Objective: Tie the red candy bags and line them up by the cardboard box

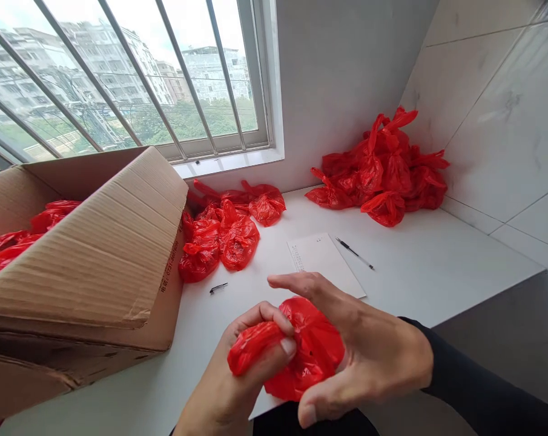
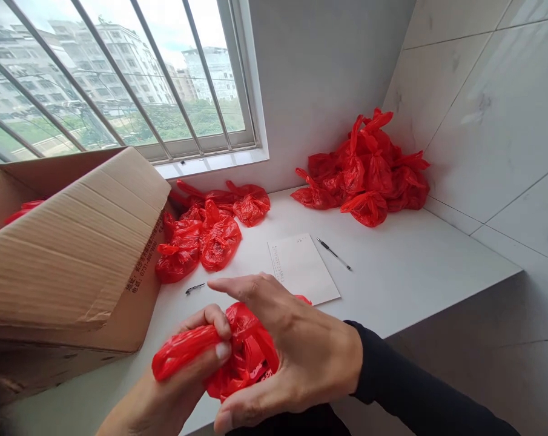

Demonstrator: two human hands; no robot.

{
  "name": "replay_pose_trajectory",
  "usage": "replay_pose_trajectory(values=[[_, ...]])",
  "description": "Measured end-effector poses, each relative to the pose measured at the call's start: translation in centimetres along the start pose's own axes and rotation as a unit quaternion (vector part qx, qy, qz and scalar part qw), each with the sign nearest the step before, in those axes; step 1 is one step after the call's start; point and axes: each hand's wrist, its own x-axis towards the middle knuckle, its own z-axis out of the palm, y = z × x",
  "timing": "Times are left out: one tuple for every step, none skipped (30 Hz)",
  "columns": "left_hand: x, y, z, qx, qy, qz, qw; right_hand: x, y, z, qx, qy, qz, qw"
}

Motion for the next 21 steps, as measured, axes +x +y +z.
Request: replay_pose_trajectory(values=[[0.0, 0.1, -0.2, 0.026, 0.001, 0.002, 1.0, 0.1, 0.6, -0.1, 0.01, -0.015, 0.015, 1.0], [0.0, 0.1, -0.3, 0.052, 0.004, 0.003, 0.999, 0.3, 1.0, -0.1, 0.02, -0.025, 0.036, 0.999], [0.0, 0.2, -0.5, 0.08, 0.013, 0.009, 0.997, 0.4, 1.3, -0.1, 0.03, -0.03, 0.059, 0.997], [0.0, 0.1, -0.6, 0.109, 0.029, 0.022, 0.993, 0.5, 1.5, 0.0, 0.041, -0.031, 0.082, 0.995], [0.1, 0.0, -0.7, 0.143, 0.049, 0.046, 0.987, 0.6, 1.6, 0.1, 0.055, -0.028, 0.102, 0.993], [0.2, -0.3, -0.8, 0.184, 0.075, 0.085, 0.976, 0.6, 1.7, 0.2, 0.074, -0.029, 0.12, 0.99], [0.3, -0.7, -0.9, 0.234, 0.105, 0.14, 0.956, 0.6, 1.7, 0.4, 0.098, -0.03, 0.133, 0.986], [0.5, -1.2, -1.0, 0.287, 0.133, 0.204, 0.926, 0.7, 1.7, 0.6, 0.124, -0.028, 0.145, 0.981], [0.7, -1.9, -1.1, 0.338, 0.154, 0.269, 0.889, 0.7, 1.9, 0.9, 0.148, -0.02, 0.155, 0.977], [0.9, -2.6, -1.3, 0.379, 0.166, 0.328, 0.849, 0.8, 2.0, 1.1, 0.171, -0.012, 0.163, 0.972], [1.1, -3.3, -1.6, 0.41, 0.171, 0.378, 0.812, 0.8, 2.3, 1.3, 0.188, -0.01, 0.164, 0.968], [1.3, -3.9, -1.9, 0.429, 0.171, 0.414, 0.784, 1.0, 2.7, 1.5, 0.203, -0.014, 0.158, 0.966], [1.5, -4.5, -2.1, 0.442, 0.165, 0.436, 0.766, 1.1, 3.0, 1.6, 0.218, -0.025, 0.147, 0.965], [1.6, -5.0, -2.4, 0.454, 0.162, 0.448, 0.753, 1.2, 3.3, 1.7, 0.234, -0.039, 0.134, 0.962], [1.7, -5.2, -2.6, 0.467, 0.161, 0.452, 0.743, 1.3, 3.6, 1.8, 0.25, -0.051, 0.122, 0.959], [1.7, -5.4, -2.8, 0.481, 0.161, 0.451, 0.735, 1.4, 3.7, 1.9, 0.258, -0.054, 0.119, 0.957], [1.7, -5.4, -2.9, 0.495, 0.157, 0.444, 0.73, 1.4, 3.8, 1.9, 0.253, -0.042, 0.125, 0.958], [1.7, -5.4, -3.0, 0.507, 0.148, 0.433, 0.73, 1.4, 3.7, 1.9, 0.232, -0.02, 0.132, 0.964], [1.6, -5.4, -3.1, 0.515, 0.137, 0.422, 0.733, 1.3, 3.6, 1.8, 0.195, 0.008, 0.133, 0.972], [1.5, -5.4, -3.3, 0.52, 0.125, 0.411, 0.738, 1.1, 3.4, 1.7, 0.149, 0.038, 0.126, 0.98], [1.3, -5.5, -3.6, 0.524, 0.115, 0.402, 0.742, 0.7, 3.3, 1.5, 0.103, 0.066, 0.115, 0.986]])
